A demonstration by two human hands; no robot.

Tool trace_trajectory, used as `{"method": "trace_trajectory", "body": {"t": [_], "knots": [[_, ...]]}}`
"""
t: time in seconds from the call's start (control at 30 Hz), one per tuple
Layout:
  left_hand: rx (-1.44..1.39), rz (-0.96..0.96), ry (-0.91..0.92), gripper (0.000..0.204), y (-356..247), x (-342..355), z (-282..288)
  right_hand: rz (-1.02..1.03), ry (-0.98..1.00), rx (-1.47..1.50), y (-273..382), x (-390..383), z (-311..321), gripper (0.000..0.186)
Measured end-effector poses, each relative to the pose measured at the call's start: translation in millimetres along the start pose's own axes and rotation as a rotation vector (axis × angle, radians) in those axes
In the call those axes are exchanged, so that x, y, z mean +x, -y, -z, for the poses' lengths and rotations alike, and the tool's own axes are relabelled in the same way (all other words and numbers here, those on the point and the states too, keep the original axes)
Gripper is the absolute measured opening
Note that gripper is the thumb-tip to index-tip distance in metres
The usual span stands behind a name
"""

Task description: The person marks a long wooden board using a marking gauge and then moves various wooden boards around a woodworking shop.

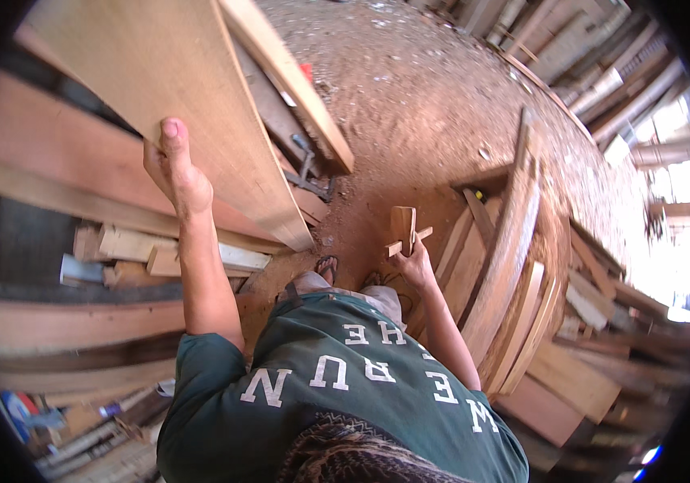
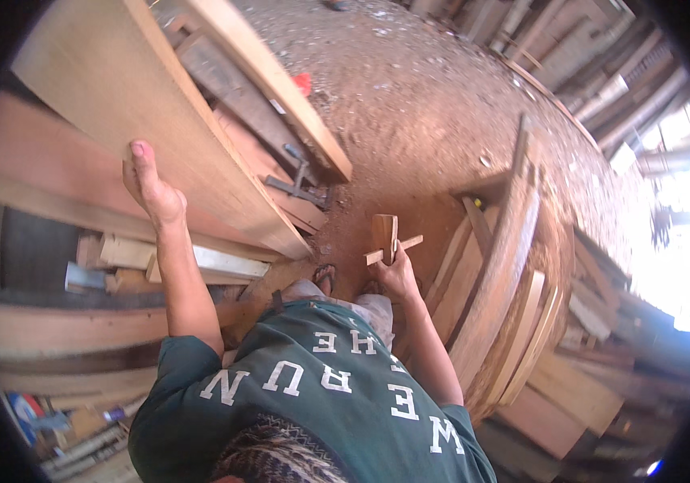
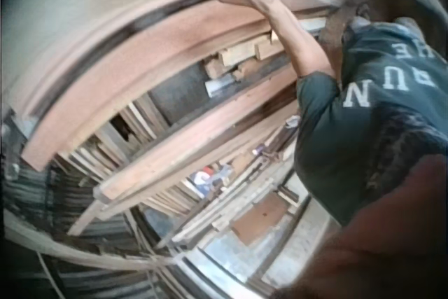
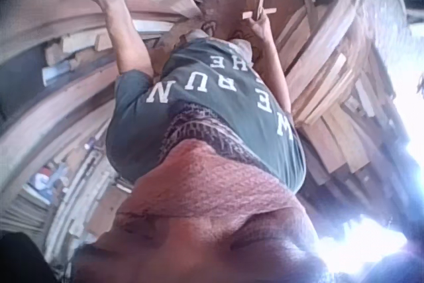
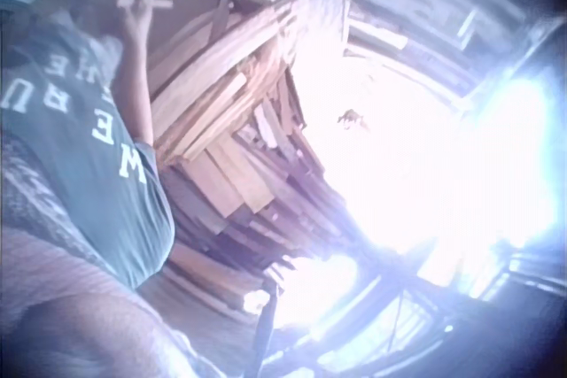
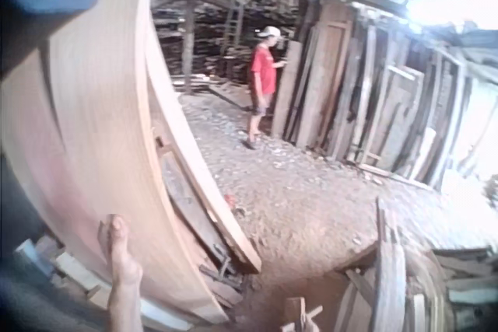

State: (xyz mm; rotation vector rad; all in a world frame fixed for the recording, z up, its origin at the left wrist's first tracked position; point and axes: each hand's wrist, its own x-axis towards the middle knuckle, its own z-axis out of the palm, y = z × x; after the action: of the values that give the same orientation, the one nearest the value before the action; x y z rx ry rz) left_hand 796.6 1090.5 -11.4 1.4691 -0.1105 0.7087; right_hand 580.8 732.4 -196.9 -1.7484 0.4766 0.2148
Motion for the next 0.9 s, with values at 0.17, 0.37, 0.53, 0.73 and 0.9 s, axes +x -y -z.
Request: {"method": "trace_trajectory", "body": {"t": [0.17,0.37,0.53,0.73,0.9], "knots": [[-0.302,0.049,0.301,0.063,-35.0,-5.5,-134.6,0.018,-0.352,0.152,-45.8,-54.3,27.5,0.034],[-0.556,0.23,0.562,0.055,-58.4,-66.2,-275.8,-0.051,-0.76,0.545,-76.3,-162.7,46.9,0.035],[-0.654,0.367,0.787,0.064,-71.6,-127.7,-362.3,-0.185,-1.03,0.526,-95.2,-250.0,53.9,0.041],[-0.672,0.475,0.875,0.064,-100.2,-202.6,-435.3,-0.09,-1.302,0.603,-102.2,-295.9,51.7,0.043],[-0.691,0.625,0.939,0.057,-119.1,-255.5,-476.0,-0.177,-1.293,0.564,-125.5,-308.1,63.1,0.05]]}}
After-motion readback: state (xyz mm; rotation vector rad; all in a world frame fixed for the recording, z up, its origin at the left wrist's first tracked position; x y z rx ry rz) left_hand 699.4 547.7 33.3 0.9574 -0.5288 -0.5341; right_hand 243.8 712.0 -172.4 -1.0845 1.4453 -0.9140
